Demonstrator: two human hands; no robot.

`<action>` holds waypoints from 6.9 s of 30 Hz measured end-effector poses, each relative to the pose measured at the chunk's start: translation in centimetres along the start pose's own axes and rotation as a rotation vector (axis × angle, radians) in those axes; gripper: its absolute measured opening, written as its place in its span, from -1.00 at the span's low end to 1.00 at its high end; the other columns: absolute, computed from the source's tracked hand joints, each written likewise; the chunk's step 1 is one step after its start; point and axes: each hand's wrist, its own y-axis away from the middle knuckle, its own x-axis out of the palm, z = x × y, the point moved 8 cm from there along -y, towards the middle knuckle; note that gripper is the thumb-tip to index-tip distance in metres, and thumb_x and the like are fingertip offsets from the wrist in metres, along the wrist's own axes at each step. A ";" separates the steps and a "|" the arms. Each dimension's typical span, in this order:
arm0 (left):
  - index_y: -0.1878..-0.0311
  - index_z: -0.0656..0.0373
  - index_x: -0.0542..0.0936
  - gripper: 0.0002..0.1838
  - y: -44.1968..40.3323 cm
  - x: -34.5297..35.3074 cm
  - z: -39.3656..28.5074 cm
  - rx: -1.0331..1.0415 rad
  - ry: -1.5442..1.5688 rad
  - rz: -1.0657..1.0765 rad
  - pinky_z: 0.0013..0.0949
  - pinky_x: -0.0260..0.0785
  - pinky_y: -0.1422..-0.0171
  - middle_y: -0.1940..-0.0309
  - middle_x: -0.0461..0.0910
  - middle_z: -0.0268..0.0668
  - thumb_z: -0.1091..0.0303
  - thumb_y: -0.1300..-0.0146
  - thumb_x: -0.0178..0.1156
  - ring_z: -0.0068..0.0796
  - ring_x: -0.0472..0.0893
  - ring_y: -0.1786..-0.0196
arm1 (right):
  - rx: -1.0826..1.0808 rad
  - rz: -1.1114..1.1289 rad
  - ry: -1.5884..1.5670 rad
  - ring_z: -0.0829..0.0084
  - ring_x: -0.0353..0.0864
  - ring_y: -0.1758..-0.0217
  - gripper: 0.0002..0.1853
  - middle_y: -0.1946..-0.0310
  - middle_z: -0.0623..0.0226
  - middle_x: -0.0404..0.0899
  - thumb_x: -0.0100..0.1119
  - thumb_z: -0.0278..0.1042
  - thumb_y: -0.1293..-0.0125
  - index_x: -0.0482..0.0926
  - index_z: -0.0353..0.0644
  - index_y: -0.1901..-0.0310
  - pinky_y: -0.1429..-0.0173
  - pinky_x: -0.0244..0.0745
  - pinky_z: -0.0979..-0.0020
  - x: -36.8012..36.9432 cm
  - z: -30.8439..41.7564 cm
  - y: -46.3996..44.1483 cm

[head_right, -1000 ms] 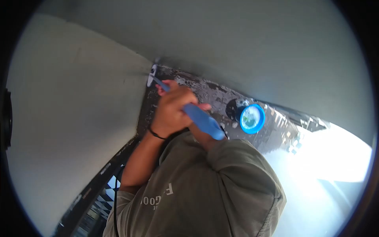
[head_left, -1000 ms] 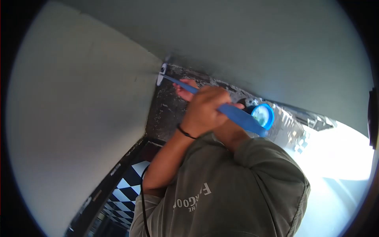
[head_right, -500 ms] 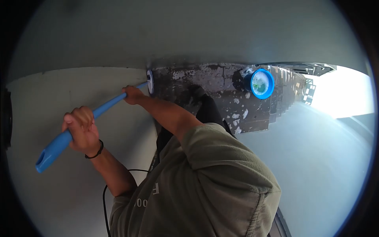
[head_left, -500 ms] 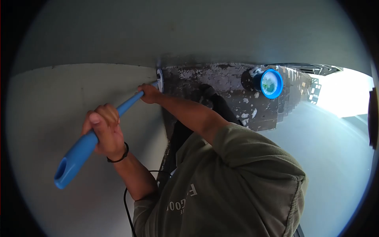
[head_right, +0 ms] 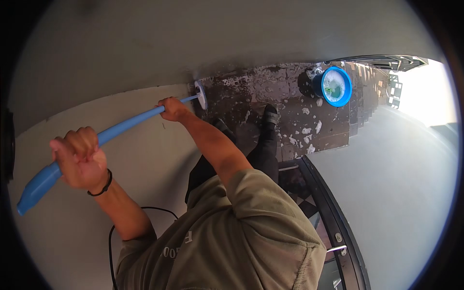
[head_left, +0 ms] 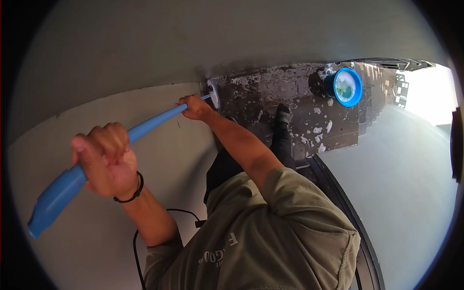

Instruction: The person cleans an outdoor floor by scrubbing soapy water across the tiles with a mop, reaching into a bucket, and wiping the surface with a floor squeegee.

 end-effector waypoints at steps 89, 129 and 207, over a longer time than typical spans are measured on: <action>0.52 0.12 0.27 -0.73 6.7 2.0 -5.4 0.009 0.297 -0.036 -0.41 -0.07 0.47 0.70 0.12 -0.42 0.36 -0.37 -0.12 -0.56 0.05 0.65 | -0.088 -0.071 0.076 0.02 0.56 0.25 -0.93 0.48 0.09 0.56 0.23 -0.43 -0.04 0.58 -0.22 0.46 0.14 0.50 0.12 -8.7 0.8 9.7; 0.58 0.07 0.13 -0.62 7.9 -3.2 -3.5 0.051 -0.029 -0.092 -0.46 -0.01 0.50 0.75 0.06 -0.41 0.30 -0.44 -0.18 -0.60 0.05 0.69 | 0.090 0.166 0.337 0.06 0.59 0.14 -0.71 0.28 0.19 0.56 0.09 0.04 -0.25 0.56 -0.01 0.31 0.08 0.53 0.12 4.2 -1.7 4.9; 0.49 0.22 0.43 -0.69 -1.4 67.7 5.8 -0.081 -1.196 -1.428 -0.33 0.27 0.32 0.52 0.47 -0.24 0.18 -0.24 0.04 -0.43 0.44 0.45 | -0.349 -0.645 0.947 0.36 0.44 0.56 -0.67 0.59 0.38 0.46 0.31 -0.48 0.08 0.49 -0.21 0.21 0.28 0.32 0.31 -124.5 1.2 27.6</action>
